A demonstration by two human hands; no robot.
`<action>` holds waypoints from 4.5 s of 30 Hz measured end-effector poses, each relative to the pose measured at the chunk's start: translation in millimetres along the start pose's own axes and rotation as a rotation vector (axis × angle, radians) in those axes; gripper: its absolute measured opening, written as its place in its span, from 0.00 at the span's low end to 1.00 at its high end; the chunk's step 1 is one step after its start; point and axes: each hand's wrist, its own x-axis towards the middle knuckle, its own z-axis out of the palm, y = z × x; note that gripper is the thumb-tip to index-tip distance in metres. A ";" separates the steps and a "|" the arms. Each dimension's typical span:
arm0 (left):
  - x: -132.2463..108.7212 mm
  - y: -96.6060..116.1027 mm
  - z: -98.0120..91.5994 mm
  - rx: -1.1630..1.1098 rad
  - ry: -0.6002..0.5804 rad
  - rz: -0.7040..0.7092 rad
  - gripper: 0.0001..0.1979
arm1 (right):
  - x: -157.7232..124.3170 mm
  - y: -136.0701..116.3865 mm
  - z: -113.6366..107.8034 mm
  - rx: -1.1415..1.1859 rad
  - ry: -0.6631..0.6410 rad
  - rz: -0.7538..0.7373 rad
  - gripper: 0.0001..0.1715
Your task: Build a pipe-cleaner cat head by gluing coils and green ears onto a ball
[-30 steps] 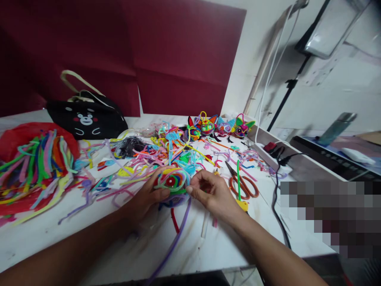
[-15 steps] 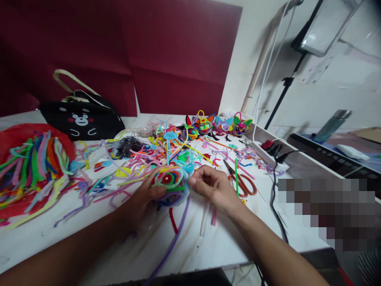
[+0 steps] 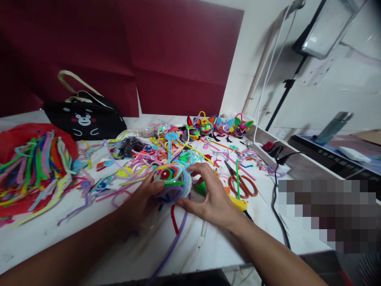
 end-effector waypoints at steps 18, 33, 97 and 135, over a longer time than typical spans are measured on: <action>-1.8 6.8 6.6 -0.033 -0.046 -0.017 0.31 | 2.3 7.3 -2.6 0.138 -0.029 0.214 0.29; 0.1 13.8 4.4 -0.082 -0.040 -0.047 0.41 | 7.3 24.7 -4.3 0.381 -0.027 0.336 0.26; 11.1 13.5 2.7 0.196 0.154 0.042 0.38 | 28.2 17.3 -105.5 -0.810 -0.148 0.572 0.10; 5.1 15.1 8.5 0.131 0.184 -0.008 0.44 | 17.8 -7.3 -90.2 0.368 0.235 0.366 0.25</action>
